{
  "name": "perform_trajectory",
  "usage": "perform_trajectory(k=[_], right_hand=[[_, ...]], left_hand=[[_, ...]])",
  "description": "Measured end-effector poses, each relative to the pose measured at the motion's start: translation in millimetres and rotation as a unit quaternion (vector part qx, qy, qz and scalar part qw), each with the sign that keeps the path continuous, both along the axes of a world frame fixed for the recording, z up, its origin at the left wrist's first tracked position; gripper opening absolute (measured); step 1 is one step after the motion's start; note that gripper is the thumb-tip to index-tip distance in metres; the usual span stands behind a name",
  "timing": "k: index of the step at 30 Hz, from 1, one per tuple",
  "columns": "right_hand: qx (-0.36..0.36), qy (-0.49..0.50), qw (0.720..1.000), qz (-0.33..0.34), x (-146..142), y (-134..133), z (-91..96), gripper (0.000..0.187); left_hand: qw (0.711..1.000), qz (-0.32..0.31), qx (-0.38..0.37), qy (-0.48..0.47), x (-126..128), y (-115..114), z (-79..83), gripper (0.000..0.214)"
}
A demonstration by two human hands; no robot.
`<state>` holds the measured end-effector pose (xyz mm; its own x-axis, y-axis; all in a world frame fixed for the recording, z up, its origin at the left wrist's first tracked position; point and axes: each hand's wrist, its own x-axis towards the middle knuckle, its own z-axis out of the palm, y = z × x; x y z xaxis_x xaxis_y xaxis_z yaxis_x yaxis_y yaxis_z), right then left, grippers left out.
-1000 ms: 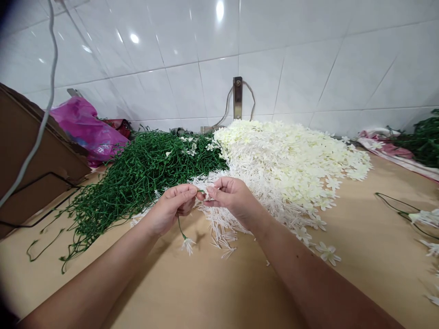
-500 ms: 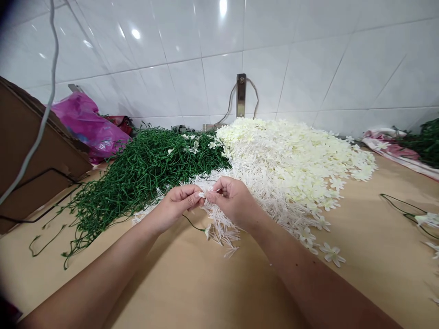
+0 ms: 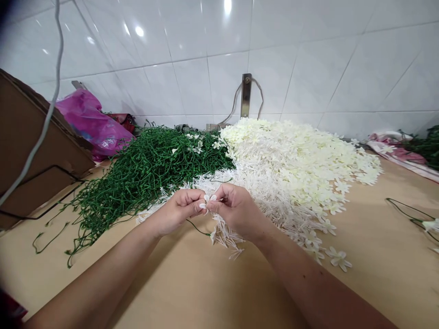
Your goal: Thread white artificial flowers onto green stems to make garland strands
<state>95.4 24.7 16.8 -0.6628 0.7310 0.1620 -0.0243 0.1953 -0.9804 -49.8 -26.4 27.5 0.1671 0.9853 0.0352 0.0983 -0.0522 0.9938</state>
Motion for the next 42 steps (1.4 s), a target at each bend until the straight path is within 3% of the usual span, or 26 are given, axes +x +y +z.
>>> perform_trajectory(k=[9, 15, 21, 27, 35, 42], right_hand=[[-0.036, 0.007, 0.999, -0.037, -4, 0, -2.6, 0.024], [-0.156, 0.097, 0.981, 0.065, -2, 5, 1.2, 0.02], [-0.209, 0.106, 0.97, 0.063, 0, 7, -0.9, 0.017], [-0.215, 0.123, 0.966, 0.077, -1, 8, -3.8, 0.018], [-0.198, 0.111, 0.97, 0.089, -1, 8, -4.6, 0.021], [-0.149, 0.086, 0.984, 0.047, -2, 6, 0.2, 0.02]], left_hand=[[1.0, 0.025, -0.004, -0.015, 4, 1, -2.5, 0.035], [1.0, 0.02, 0.02, 0.004, 0, -1, 5.1, 0.031], [0.995, 0.039, 0.039, 0.081, -2, -3, 9.9, 0.029], [0.994, 0.023, 0.049, 0.096, 0, -3, 5.2, 0.03], [0.993, 0.047, 0.047, 0.095, 1, -1, 4.1, 0.034], [0.996, 0.064, 0.028, 0.058, 3, 0, 1.3, 0.033]])
